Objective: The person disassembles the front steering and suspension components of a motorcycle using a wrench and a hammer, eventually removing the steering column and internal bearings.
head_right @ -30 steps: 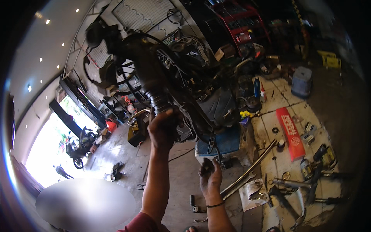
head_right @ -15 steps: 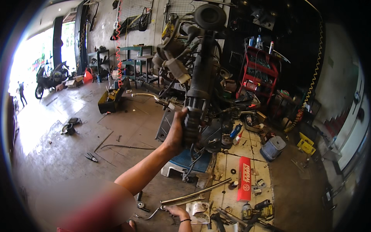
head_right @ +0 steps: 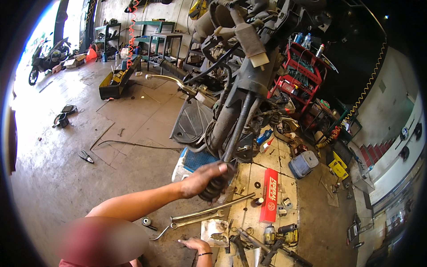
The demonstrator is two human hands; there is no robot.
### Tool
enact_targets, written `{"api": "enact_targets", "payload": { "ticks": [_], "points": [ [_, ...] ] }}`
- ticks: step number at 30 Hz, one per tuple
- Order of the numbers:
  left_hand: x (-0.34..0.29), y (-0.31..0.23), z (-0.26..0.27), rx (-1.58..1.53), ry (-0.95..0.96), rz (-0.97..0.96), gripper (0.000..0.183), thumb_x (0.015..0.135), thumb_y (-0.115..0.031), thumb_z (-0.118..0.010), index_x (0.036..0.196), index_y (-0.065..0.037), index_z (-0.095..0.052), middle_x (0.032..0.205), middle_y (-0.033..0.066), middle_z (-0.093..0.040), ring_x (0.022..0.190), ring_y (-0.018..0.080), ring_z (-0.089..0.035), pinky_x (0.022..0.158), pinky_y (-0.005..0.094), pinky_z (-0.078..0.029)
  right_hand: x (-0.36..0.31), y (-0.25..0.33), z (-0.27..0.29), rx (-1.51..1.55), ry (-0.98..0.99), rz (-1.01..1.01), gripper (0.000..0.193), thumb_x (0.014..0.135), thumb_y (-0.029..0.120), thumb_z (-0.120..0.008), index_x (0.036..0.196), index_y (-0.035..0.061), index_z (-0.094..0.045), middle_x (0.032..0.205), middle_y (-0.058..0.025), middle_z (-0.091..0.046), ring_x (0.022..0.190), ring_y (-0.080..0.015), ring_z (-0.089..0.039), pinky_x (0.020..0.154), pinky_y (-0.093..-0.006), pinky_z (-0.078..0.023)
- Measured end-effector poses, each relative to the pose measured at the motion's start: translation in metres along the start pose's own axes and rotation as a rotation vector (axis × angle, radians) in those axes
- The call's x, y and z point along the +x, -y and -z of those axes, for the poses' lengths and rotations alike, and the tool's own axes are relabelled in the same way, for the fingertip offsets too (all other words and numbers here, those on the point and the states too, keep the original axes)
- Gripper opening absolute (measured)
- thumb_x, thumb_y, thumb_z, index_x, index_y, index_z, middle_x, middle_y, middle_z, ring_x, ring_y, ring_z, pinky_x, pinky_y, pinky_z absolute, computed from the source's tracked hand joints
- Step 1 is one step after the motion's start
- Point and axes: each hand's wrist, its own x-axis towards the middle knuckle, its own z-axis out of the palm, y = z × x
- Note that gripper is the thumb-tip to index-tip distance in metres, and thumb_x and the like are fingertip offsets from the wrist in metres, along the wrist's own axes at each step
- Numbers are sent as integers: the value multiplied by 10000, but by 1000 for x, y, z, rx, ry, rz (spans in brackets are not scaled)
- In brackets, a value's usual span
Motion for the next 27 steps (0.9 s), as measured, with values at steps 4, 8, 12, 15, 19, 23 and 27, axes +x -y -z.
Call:
{"api": "enact_targets", "payload": {
  "ticks": [4, 8, 12, 15, 19, 23, 27],
  "points": [
    [-19, 52, 1, 447, 29, 307, 894, 774, -752, -502, 1371, -91, -423, 989, 153, -620, 862, 189, -620, 672, 323, -529, -5, -30, -1, 56, -11, 60, 679, 838, 681, -448, 1122, 93, -634, 930, -163, -655, 868, -295, -627, 813, -385, -479],
    [-39, 163, 40, 899, 73, 493, 878, 731, -813, -460, 1186, -80, -626, 1053, 201, -645, 967, 268, -634, 777, 393, -530, -40, -40, 33, 61, -260, -4, 672, 866, 645, -447, 1255, 107, -558, 1020, -154, -649, 894, -283, -619, 835, -382, -471],
    [-63, 202, 68, 1231, 23, 796, 654, 784, -669, -547, 1045, -89, -698, 1013, 155, -682, 898, 281, -675, 805, 398, -539, -192, 0, 135, 472, -942, 45, 524, 867, 521, -574, 1107, 58, -625, 1058, -129, -650, 937, -243, -616, 803, -319, -468],
    [-66, 226, 91, 1449, 15, 791, 536, 837, -575, -546, 1038, -105, -707, 1067, 118, -680, 940, 271, -673, 802, 422, -542, -279, 69, 182, 622, -1601, 200, 452, 892, 465, -569, 1040, 41, -616, 887, -69, -629, 777, -158, -577, 668, -286, -443],
    [-31, 257, 111, 1635, -27, 1058, 558, 856, -589, -512, 1104, -120, -683, 1158, 35, -654, 1014, 252, -645, 780, 410, -553, -351, 118, 222, 704, -1788, 704, 410, 868, 425, -620, 1021, 45, -611, 929, -59, -625, 792, -133, -559, 673, -264, -438],
    [-41, 274, 143, 1282, 44, 1016, 663, 839, -647, -486, 1172, -94, -638, 1222, 60, -614, 1027, 303, -625, 806, 461, -532, -395, 172, 329, 663, -1528, 1222, 259, 912, 299, -576, 996, 58, -615, 925, -38, -620, 778, -121, -565, 678, -249, -450],
    [-43, 223, 121, 737, 67, 1128, 807, 827, -735, -387, 1228, -63, -585, 1297, 142, -545, 1056, 298, -595, 890, 431, -484, -417, 221, 451, 604, -1589, 1157, 248, 934, 278, -546, 1004, 47, -602, 932, -46, -627, 814, -122, -585, 678, -265, -465]
  ]
}}
